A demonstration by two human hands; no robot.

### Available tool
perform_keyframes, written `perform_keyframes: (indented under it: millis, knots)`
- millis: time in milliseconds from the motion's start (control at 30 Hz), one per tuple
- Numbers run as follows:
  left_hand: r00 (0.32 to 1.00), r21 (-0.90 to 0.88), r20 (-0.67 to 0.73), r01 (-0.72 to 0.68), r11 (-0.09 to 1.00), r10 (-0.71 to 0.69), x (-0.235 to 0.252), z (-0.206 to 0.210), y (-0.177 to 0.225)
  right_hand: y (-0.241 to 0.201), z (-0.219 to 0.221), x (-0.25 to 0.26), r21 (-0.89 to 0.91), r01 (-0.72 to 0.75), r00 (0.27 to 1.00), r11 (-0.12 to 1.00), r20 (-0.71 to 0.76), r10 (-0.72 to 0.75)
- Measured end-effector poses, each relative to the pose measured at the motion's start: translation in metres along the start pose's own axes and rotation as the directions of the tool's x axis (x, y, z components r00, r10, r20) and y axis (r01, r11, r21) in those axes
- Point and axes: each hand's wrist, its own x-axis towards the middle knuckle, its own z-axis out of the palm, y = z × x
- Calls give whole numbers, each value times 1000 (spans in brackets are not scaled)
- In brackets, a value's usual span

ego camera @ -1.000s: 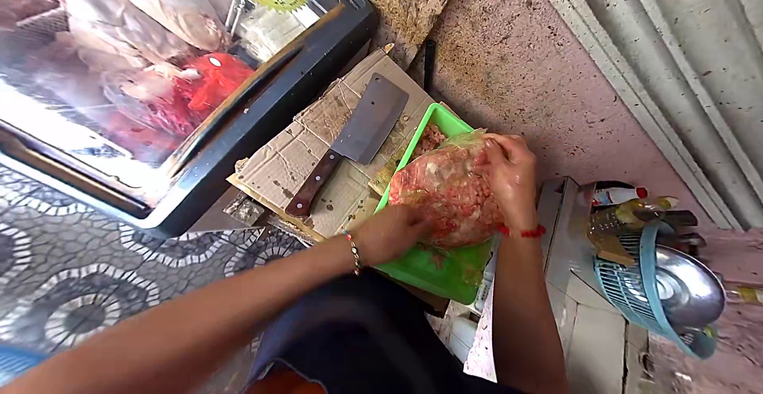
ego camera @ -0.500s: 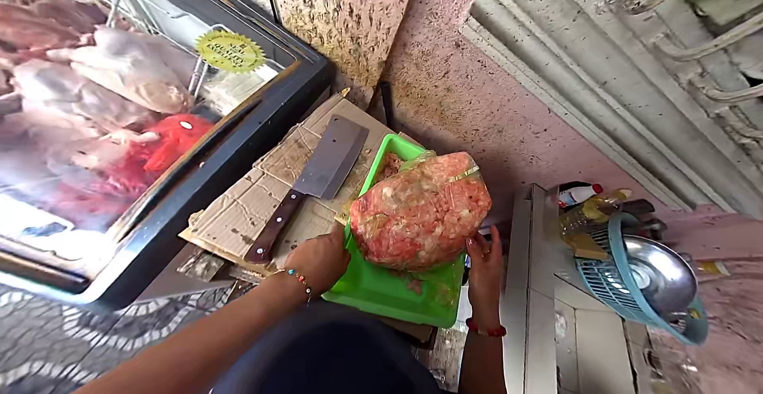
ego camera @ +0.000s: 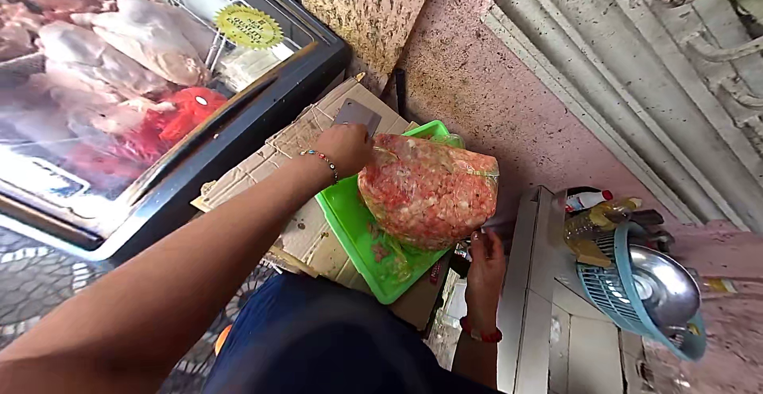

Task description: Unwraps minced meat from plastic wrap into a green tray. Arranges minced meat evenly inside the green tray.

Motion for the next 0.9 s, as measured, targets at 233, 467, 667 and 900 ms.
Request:
perform_keyframes:
  millis: [233, 467, 667, 900]
  knots:
    - [984, -229, -63, 147, 962, -166, 2, 30, -6, -14, 7, 32, 113, 111, 994, 987, -7, -111]
    - [981, -106, -13, 192, 976, -194, 3, 29, -4, -18, 25, 52, 35, 121, 992, 992, -44, -119]
    - [983, -101, -100, 146, 984, -156, -1, 46, 3, -12, 26, 52, 43, 88, 996, 995, -21, -87]
    - [991, -116, -136, 4, 993, -19, 6, 40, -3, -9, 26, 54, 79, 87, 996, 993, -20, -86]
